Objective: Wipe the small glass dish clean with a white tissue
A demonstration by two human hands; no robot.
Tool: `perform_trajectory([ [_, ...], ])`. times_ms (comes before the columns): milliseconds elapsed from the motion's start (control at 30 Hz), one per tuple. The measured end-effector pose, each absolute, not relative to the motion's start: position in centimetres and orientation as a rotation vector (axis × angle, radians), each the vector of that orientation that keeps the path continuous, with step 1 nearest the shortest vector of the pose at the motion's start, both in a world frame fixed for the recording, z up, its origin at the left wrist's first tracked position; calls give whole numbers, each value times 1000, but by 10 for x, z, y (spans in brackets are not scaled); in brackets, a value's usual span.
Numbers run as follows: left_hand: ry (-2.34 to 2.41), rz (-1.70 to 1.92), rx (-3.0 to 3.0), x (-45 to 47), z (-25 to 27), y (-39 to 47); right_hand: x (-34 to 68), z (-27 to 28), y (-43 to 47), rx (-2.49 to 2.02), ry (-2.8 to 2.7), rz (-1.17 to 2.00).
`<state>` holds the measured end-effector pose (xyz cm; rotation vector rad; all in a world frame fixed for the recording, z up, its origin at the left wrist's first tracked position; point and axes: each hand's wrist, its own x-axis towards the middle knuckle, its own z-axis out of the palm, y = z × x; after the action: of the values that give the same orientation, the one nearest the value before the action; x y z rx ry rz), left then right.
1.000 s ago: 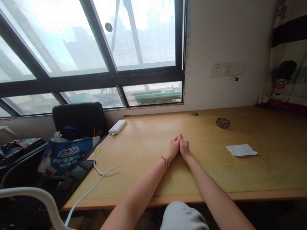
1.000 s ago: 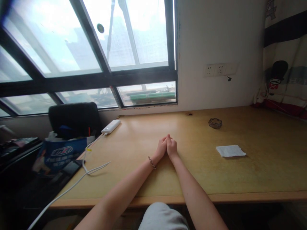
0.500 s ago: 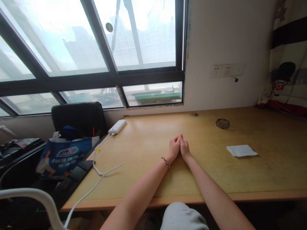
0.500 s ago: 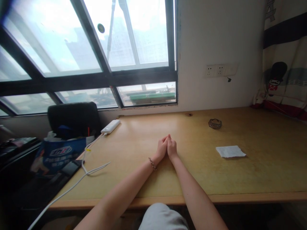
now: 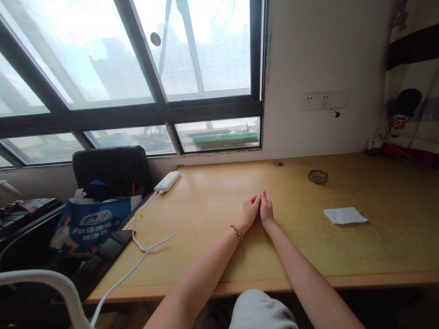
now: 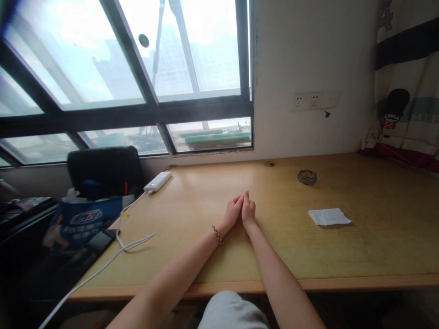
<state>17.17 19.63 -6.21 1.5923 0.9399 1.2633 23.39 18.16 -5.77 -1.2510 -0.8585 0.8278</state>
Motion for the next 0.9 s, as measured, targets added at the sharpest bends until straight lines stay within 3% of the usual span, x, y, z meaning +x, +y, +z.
perform_trajectory([
  [900,904,1211,1546,172,-66,198,234,-56,178,-1231,-908,822],
])
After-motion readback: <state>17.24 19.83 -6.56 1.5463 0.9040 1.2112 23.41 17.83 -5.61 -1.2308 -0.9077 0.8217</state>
